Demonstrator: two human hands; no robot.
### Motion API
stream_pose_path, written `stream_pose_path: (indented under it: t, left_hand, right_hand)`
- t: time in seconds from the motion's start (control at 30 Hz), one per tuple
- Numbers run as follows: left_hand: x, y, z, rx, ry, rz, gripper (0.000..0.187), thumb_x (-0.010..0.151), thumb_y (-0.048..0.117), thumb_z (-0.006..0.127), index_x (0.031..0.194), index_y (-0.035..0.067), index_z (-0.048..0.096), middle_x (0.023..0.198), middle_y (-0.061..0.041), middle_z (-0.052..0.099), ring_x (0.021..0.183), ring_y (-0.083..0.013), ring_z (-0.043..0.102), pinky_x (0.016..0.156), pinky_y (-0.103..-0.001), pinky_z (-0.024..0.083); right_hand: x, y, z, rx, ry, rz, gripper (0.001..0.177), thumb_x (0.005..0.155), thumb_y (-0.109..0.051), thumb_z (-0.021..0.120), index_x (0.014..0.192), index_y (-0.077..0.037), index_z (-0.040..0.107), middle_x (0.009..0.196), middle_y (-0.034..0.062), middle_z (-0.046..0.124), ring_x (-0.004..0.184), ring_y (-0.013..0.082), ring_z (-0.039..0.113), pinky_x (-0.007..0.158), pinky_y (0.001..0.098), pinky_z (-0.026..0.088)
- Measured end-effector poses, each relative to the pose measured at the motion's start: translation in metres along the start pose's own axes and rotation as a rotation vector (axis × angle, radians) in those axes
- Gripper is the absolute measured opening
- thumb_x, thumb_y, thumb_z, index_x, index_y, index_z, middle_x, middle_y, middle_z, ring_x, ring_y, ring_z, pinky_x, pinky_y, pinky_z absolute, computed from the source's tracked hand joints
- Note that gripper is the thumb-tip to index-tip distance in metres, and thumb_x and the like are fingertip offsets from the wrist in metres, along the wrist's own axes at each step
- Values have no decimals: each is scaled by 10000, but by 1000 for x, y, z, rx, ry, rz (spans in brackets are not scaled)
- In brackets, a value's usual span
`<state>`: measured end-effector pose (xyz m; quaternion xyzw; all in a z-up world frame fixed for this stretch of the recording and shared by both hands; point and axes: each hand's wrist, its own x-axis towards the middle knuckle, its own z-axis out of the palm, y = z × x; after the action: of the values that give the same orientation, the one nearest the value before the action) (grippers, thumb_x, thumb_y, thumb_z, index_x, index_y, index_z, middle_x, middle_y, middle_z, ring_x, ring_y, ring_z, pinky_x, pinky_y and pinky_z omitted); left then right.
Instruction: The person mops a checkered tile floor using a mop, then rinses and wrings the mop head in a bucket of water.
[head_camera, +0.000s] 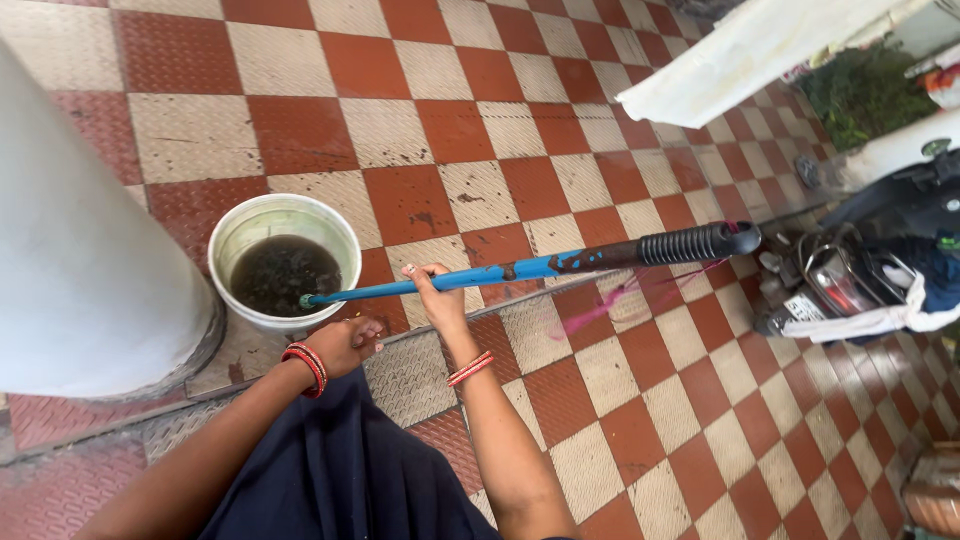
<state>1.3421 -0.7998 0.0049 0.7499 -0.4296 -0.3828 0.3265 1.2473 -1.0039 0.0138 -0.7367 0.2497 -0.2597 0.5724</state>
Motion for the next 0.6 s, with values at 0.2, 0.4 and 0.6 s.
stream_pose_path:
  t: [0.2,0.4,0.6]
  left_hand:
    - [32,8,4,-21,13,23,545,896,335,702,1358,75,575,1238,-174,699,1093,-284,722,967,-379,554]
    - [73,18,8,-47,146,-25,783,861,349,743,1486,42,386,1459,-233,512,1216,-352,623,1048,-413,483]
    - [129,14,17,-21,358,-78,873,807,362,807,1483,26,368,1462,-262,480,1383,-415,453,1152,-450,361]
  right_hand:
    - [21,10,-8,7,-9,4,199,1006,-161,675,942,22,718,954,80,781,895,104,697,817,264,555]
    - [62,12,-34,102,-52,101,211,1005,-187,678,939,9,719,931,79,784,844,110,703,747,271,574]
    - [103,-3,-33,167,-198,132,248,1002,-215,685,1067,24,678,997,93,766,920,125,703,795,287,552]
